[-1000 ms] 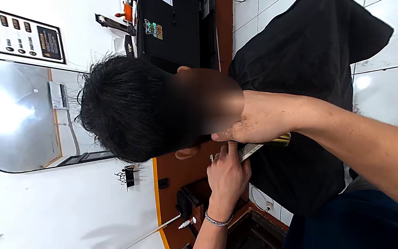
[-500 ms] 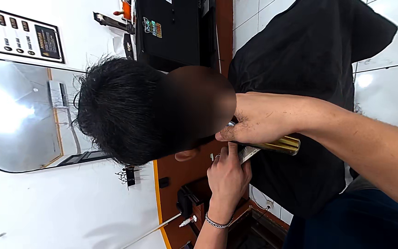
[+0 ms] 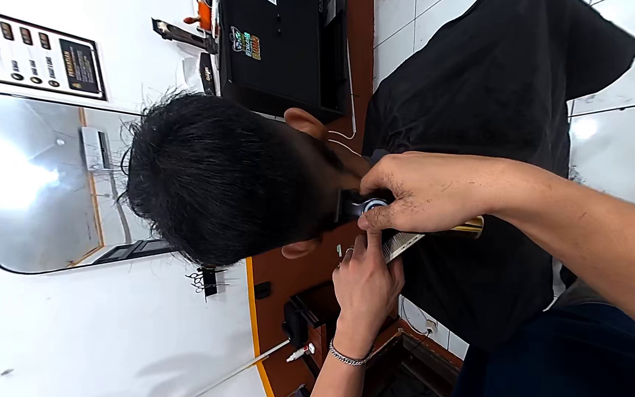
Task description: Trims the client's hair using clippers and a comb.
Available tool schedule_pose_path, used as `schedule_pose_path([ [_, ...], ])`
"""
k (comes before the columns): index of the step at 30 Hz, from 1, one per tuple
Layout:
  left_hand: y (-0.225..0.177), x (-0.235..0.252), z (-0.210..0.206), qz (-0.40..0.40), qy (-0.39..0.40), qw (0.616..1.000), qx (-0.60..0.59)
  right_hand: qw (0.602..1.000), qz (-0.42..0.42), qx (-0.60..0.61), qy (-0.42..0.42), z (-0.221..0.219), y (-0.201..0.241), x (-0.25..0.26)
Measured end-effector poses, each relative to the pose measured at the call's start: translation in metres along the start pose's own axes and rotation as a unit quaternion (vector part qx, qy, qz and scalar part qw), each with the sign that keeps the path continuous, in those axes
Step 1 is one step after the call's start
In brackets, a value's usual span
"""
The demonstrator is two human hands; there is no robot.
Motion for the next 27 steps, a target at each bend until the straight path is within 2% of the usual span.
schedule_pose_path([
  [4, 0.0, 0.0, -0.002, 0.0, -0.003, 1.0, 0.003, 0.998, -0.056, -0.011, -0.001, 0.002, 0.003, -0.001],
  [17, -0.001, -0.001, -0.002, 0.001, -0.013, 1.0, 0.002, 0.999, -0.029, 0.012, -0.011, 0.005, 0.013, 0.003],
  [22, -0.001, -0.001, -0.002, 0.0, -0.008, 1.0, -0.001, 0.999, 0.018, 0.017, -0.02, 0.001, 0.007, 0.003],
  [27, -0.002, -0.001, -0.002, 0.0, -0.01, 1.0, 0.006, 0.999, -0.05, -0.007, -0.005, 0.002, 0.004, -0.001],
])
Point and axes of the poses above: each hand's wrist, its own x-axis towards the middle knuckle, its own z-axis out of the back of the hand, y = z × x, the point moved 2 cm from there along x, towards the middle knuckle, and after that the axes turned 7 degrees about -z, right-handed, at the moved point
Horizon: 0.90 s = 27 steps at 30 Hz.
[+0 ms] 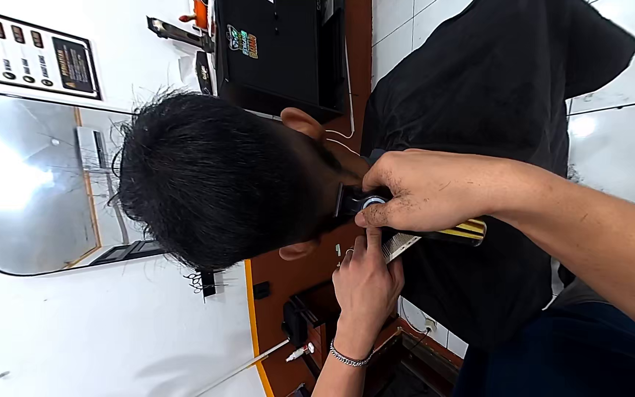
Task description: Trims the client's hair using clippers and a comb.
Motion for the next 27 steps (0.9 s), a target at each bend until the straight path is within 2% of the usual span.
schedule_pose_path([
  [13, 0.0, 0.0, -0.001, 0.004, 0.002, 1.0, -0.003, 0.998, 0.059, 0.022, -0.019, 0.001, 0.009, 0.003],
  [21, 0.0, 0.0, -0.001, 0.004, 0.004, 1.0, -0.001, 1.0, 0.017, 0.016, -0.001, 0.003, 0.004, 0.004],
  [27, 0.001, 0.0, -0.001, 0.004, 0.002, 1.0, -0.003, 0.998, 0.06, 0.028, -0.005, 0.004, 0.008, 0.008],
])
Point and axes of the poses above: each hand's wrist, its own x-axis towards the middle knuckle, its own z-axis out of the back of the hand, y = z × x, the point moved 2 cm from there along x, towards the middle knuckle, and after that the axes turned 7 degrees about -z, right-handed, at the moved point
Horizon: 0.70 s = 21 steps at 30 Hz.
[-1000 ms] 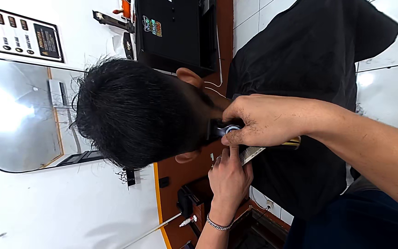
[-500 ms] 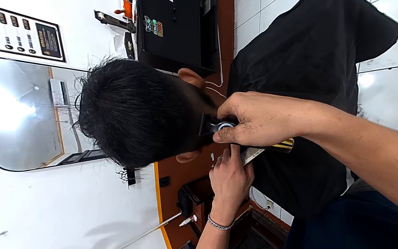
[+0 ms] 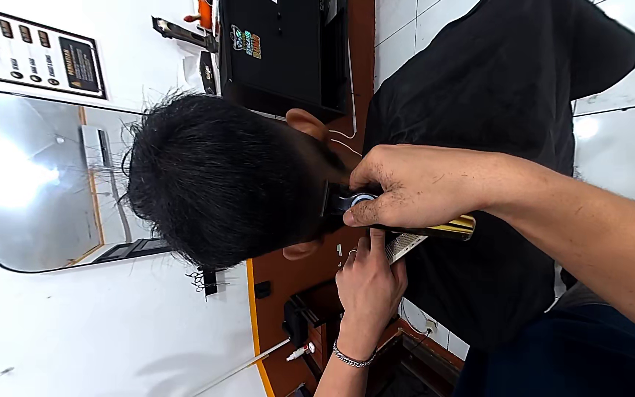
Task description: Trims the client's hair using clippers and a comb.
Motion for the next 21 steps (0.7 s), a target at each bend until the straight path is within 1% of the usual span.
schedule_pose_path([
  [2, 0.0, 0.0, 0.0, 0.001, 0.002, 1.0, 0.0, 1.0, 0.009, -0.01, 0.002, 0.001, -0.002, -0.002],
  [5, 0.001, -0.001, -0.001, -0.003, 0.003, 1.0, 0.0, 0.998, -0.049, -0.035, 0.005, 0.006, -0.007, -0.005],
  [7, 0.0, 0.0, -0.001, -0.004, 0.005, 1.0, 0.0, 0.996, -0.086, -0.023, 0.013, 0.01, -0.008, -0.006],
  [9, 0.0, 0.0, -0.001, -0.003, 0.008, 1.0, 0.002, 0.995, -0.096, 0.004, 0.024, 0.012, -0.007, -0.005],
  [12, 0.0, 0.0, -0.001, -0.002, 0.003, 1.0, 0.002, 0.995, -0.095, 0.029, 0.027, 0.013, -0.003, -0.003],
  [14, 0.0, 0.0, -0.001, 0.0, 0.003, 1.0, 0.001, 0.996, -0.078, 0.029, 0.018, 0.012, -0.001, -0.002],
  [18, 0.0, 0.0, -0.001, -0.001, 0.001, 1.0, 0.002, 0.999, -0.029, -0.008, -0.017, 0.01, -0.002, -0.002],
  [21, 0.001, 0.0, -0.001, -0.001, 0.003, 1.0, -0.001, 0.998, -0.062, -0.007, -0.006, 0.011, -0.007, -0.003],
])
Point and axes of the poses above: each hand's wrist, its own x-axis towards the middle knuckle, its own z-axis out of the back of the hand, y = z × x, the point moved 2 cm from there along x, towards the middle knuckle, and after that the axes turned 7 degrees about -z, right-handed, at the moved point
